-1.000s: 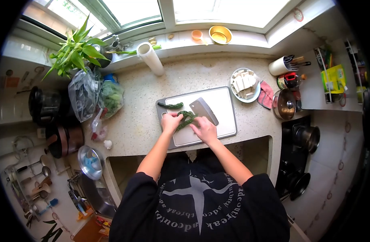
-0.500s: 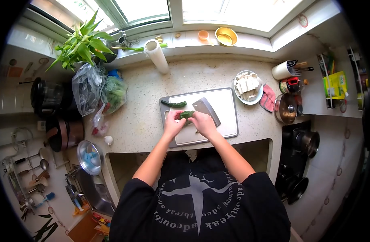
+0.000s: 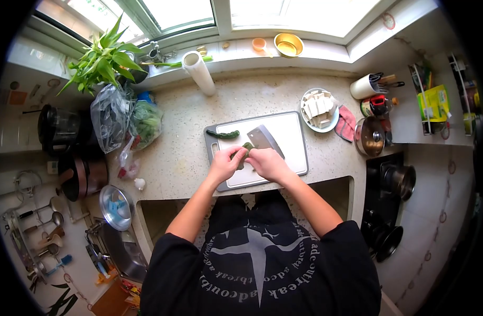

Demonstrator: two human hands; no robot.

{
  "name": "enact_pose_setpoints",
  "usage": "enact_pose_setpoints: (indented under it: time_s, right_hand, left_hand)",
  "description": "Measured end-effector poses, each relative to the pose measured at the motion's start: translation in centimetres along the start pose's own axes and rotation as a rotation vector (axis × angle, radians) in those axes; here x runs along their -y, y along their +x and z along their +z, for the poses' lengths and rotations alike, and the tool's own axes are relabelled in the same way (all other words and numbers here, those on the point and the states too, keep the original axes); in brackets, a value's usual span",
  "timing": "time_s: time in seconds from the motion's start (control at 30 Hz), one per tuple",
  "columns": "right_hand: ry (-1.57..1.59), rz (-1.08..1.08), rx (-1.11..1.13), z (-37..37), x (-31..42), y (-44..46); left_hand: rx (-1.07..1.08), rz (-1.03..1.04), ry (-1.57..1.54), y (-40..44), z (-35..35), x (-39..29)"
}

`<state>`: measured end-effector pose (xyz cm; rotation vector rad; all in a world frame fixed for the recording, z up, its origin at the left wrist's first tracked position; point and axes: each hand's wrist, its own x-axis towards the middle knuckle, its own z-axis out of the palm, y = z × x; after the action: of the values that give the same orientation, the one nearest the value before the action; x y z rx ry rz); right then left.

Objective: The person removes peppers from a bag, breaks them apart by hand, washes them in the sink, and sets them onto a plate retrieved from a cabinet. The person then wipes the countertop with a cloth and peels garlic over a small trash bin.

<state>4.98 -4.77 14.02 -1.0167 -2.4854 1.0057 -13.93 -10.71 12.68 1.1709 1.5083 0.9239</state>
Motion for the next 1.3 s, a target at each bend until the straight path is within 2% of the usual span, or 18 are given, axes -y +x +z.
enact_pose_setpoints:
  time_s: [0.07, 0.37, 0.57, 0.67, 0.77, 0.9, 1.0, 1.1, 1.3]
  right_hand:
    - [0.161, -0.056, 0.008, -1.4, 0.3, 0.1]
    - [0.772, 0.064, 0.172, -2.1, -0.6, -0.3]
    - [0.946, 0.191, 0.22, -2.5, -0.1, -0.6]
    - [0.657, 0.171, 0.105, -1.8, -0.2, -1.0]
    - [0.363, 0.131, 0.018, -3.1, 1.4, -1.0]
    - [0.193, 0.131, 0.012, -2.9, 1.7, -0.7]
    - [0.33, 0.044, 0.059, -3.1, 0.9, -0.4]
    - [0.357, 0.079, 0.157, -3.9, 1.0, -0.2]
    - [0.269, 0.112, 0.258, -4.0, 0.9, 0.5]
  left_hand:
    - [0.08, -0.037, -0.01, 0.1, -0.7, -0.3]
    - [0.425, -0.276, -0.665, -0.2, -2.0, -1.2]
    - [0.477, -0.358, -0.811, 0.0, -1.6, -0.2]
    - [0.36, -0.385, -0.658, 0.2, -1.2, -0.7]
    - [0.245, -0.21, -0.439, 0.2, -0.2, 0.7]
    - [0.208, -0.198, -0.371, -0.1, 0.2, 0.1]
    - [0.258, -0.253, -0.507, -0.1, -0.3, -0.3]
    - [0.272, -0.285, -0.486, -0.1, -0.5, -0.4]
    - [0.244, -0.314, -0.476, -0.3, -0.3, -0.3]
